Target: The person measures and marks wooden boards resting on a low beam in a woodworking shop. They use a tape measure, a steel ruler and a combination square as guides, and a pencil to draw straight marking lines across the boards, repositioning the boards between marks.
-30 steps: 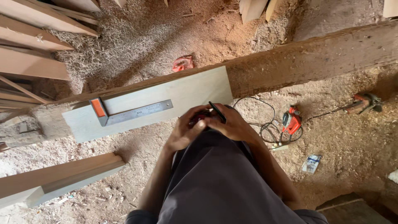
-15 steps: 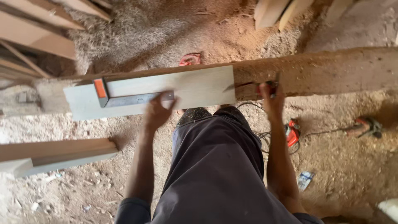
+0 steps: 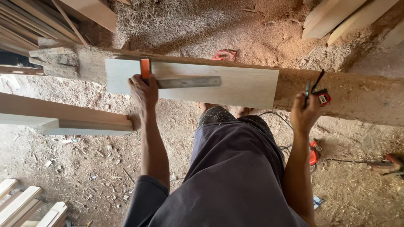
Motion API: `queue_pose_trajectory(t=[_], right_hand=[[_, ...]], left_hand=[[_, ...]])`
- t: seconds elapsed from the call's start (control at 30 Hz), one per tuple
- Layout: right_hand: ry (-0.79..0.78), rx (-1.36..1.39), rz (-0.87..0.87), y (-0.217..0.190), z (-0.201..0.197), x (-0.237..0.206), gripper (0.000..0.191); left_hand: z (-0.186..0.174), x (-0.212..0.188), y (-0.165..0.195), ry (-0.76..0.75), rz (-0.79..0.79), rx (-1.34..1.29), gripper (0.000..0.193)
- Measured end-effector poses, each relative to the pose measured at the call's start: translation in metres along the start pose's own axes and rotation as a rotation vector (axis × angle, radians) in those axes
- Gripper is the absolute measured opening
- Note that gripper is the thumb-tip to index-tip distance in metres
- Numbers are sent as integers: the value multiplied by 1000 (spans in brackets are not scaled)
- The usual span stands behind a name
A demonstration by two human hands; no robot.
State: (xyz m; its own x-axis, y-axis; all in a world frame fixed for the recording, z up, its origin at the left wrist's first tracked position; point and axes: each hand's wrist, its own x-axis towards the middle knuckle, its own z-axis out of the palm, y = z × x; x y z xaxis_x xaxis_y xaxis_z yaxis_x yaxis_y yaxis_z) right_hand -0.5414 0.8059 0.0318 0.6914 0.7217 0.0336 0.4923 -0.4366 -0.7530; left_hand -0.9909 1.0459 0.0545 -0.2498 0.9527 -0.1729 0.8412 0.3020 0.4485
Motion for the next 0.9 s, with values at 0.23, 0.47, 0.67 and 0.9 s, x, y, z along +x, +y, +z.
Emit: queue_pose_trajectory(t=[0.23,0.47,0.67,0.9], right_hand=[[-190,38,-98,-18,30,-25,26],[-310,422,375,-19,26,-24,38],[-223,475,307,-32,22,-20,36],[-252,472,350,-27,22,-14,36]], left_hand=[[30,-55,21,-216,-51,-337,89],[62,-87,47,-338,247,-335,79],[77,-92,61,-343,327,-267,85],[72,-81,81,-378,412,-343,85]])
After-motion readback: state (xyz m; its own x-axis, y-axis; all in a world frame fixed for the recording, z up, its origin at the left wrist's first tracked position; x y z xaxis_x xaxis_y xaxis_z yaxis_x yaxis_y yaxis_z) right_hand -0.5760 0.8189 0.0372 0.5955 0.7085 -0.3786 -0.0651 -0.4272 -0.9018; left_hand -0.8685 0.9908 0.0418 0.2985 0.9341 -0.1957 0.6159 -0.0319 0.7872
